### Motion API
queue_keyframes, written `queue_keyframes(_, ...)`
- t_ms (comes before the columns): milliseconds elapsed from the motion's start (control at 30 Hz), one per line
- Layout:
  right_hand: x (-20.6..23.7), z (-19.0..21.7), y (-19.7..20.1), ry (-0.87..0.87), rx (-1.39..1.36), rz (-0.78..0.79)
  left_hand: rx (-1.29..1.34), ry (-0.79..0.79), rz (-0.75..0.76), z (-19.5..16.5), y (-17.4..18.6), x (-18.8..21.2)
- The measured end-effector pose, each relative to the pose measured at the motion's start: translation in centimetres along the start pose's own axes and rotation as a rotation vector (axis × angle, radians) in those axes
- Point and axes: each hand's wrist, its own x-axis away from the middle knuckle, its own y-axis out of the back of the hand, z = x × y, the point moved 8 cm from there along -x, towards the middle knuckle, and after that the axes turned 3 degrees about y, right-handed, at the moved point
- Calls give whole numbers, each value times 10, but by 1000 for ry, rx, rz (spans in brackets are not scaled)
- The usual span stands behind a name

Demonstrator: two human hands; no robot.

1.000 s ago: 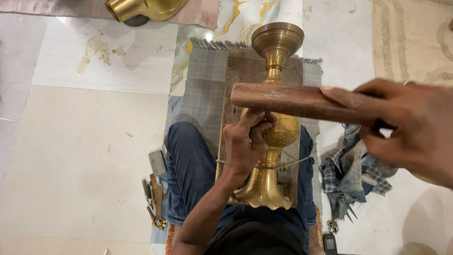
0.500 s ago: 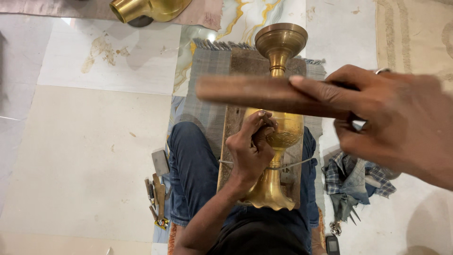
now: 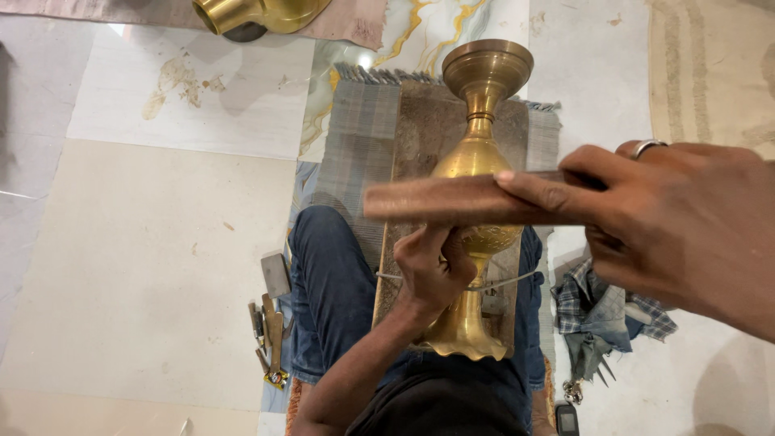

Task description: The person sits on the floor with a brass vase-shaped vessel held on a wooden board and hammers a small punch against the vessel's surface using a wooden mallet, working the metal around the body and neck to emboss it, repositioning the punch repeatedly as they go.

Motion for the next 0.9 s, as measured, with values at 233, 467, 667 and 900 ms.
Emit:
queue_keyframes(233,24,-34,-76,-218,-998,-463,258,172,225,20,-5,-37)
queue_keyframes(467,42,-8,-189,-406,-1308,-674,233,-76,582,0,-6,-65)
queue_keyframes(667,63,-18,-183,-453,-1211,-641,253,-153,727,-3,-9,-79)
queue_keyframes(900,78,-35,-107,-239,-710,-634,191,-142,757,1,-11,-74)
